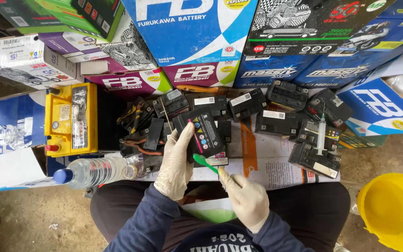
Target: Servicing lead-acid batteries by cleaning terminals and refilling electrolyte using a syringe
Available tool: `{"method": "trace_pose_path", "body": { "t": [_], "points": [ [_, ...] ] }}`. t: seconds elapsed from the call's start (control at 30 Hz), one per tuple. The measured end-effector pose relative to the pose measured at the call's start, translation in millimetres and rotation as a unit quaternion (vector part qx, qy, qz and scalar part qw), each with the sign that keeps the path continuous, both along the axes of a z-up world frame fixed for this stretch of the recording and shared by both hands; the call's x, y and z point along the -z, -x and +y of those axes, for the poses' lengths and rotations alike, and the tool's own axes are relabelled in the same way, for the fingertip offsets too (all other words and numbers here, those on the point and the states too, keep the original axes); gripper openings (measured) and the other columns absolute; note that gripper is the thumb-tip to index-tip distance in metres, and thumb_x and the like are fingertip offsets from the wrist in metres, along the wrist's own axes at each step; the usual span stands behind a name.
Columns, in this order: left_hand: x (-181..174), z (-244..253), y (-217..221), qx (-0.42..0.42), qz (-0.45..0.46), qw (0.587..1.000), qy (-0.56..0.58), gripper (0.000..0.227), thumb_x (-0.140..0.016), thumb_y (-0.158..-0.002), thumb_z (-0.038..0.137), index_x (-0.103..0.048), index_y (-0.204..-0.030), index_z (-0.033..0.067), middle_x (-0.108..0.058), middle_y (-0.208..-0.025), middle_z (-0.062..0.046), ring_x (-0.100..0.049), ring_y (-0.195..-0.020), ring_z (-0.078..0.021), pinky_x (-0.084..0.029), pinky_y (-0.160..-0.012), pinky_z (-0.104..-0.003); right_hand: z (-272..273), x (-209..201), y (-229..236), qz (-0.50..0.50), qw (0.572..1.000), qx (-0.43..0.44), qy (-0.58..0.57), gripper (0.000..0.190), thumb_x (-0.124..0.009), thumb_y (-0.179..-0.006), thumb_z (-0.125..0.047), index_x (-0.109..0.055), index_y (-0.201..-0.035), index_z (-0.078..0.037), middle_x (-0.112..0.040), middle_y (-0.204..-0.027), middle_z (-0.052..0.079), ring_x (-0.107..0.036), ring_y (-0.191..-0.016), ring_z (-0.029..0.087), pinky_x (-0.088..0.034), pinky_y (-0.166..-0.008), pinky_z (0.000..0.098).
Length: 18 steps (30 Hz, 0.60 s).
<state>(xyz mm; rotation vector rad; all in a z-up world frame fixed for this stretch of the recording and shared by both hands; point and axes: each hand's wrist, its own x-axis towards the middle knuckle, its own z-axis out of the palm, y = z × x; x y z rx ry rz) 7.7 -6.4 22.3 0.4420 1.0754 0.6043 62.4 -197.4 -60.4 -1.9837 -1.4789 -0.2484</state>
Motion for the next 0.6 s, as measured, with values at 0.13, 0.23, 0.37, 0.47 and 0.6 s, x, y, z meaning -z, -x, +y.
{"method": "trace_pose_path", "body": {
  "t": [0.13, 0.23, 0.37, 0.47, 0.6],
  "points": [
    [12.1, -0.8, 2.2, -0.02, 0.004, 1.0, 0.019, 0.035, -0.077, -0.084, 0.021, -0.067, -0.116, 0.012, -0.075, -0.111, -0.005, -0.07, -0.093, -0.0144, -0.059, -0.083, -0.03, -10.7, 31.3, -12.2, 0.034, 0.997, 0.057, -0.033, 0.043, -0.066, -0.104, -0.009, -0.058, -0.146, -0.014, -0.048, -0.067, -0.005, -0.031, -0.048, 0.008, -0.036, -0.038, 0.0257],
    [9.9, -0.2, 0.8, -0.026, -0.014, 0.999, 0.017, 0.03, -0.078, -0.085, 0.021, -0.068, -0.112, 0.0109, -0.075, -0.107, -0.006, -0.071, -0.09, -0.0144, -0.061, -0.079, -0.029, -13.3, 30.7, -6.2, 0.033, 0.998, 0.04, -0.046, 0.047, -0.065, -0.104, -0.003, -0.054, -0.149, -0.013, -0.041, -0.065, -0.007, -0.027, -0.047, 0.007, -0.033, -0.037, 0.0249],
    [8.9, 1.1, -2.1, -0.03, -0.003, 0.999, 0.032, 0.034, -0.077, -0.085, 0.024, -0.066, -0.115, 0.0101, -0.075, -0.109, -0.006, -0.071, -0.093, -0.0138, -0.059, -0.082, -0.028, -8.5, 21.3, -12.0, 0.019, 0.996, 0.057, -0.061, 0.042, -0.073, -0.097, -0.002, -0.064, -0.137, -0.01, -0.07, -0.093, 0.006, -0.05, -0.052, 0.014, -0.05, -0.046, 0.0312],
    [9.6, 0.8, 0.4, -0.028, -0.012, 0.999, 0.033, 0.035, -0.076, -0.085, 0.026, -0.068, -0.115, 0.0101, -0.076, -0.108, -0.006, -0.071, -0.092, -0.0147, -0.06, -0.08, -0.029, -11.5, 22.6, -5.1, 0.029, 0.995, 0.065, -0.066, 0.04, -0.069, -0.099, -0.001, -0.064, -0.138, -0.01, -0.07, -0.09, 0.007, -0.048, -0.052, 0.013, -0.047, -0.046, 0.0309],
    [13.7, 1.1, -2.1, -0.042, -0.028, 0.998, 0.036, 0.036, -0.077, -0.084, 0.023, -0.069, -0.116, 0.008, -0.076, -0.107, -0.009, -0.073, -0.09, -0.0179, -0.061, -0.079, -0.03, -11.1, 30.0, -6.9, 0.05, 0.995, 0.062, -0.053, 0.043, -0.067, -0.102, -0.005, -0.059, -0.144, -0.011, -0.043, -0.065, -0.007, -0.028, -0.048, 0.008, -0.034, -0.037, 0.0264]
  ]
}}
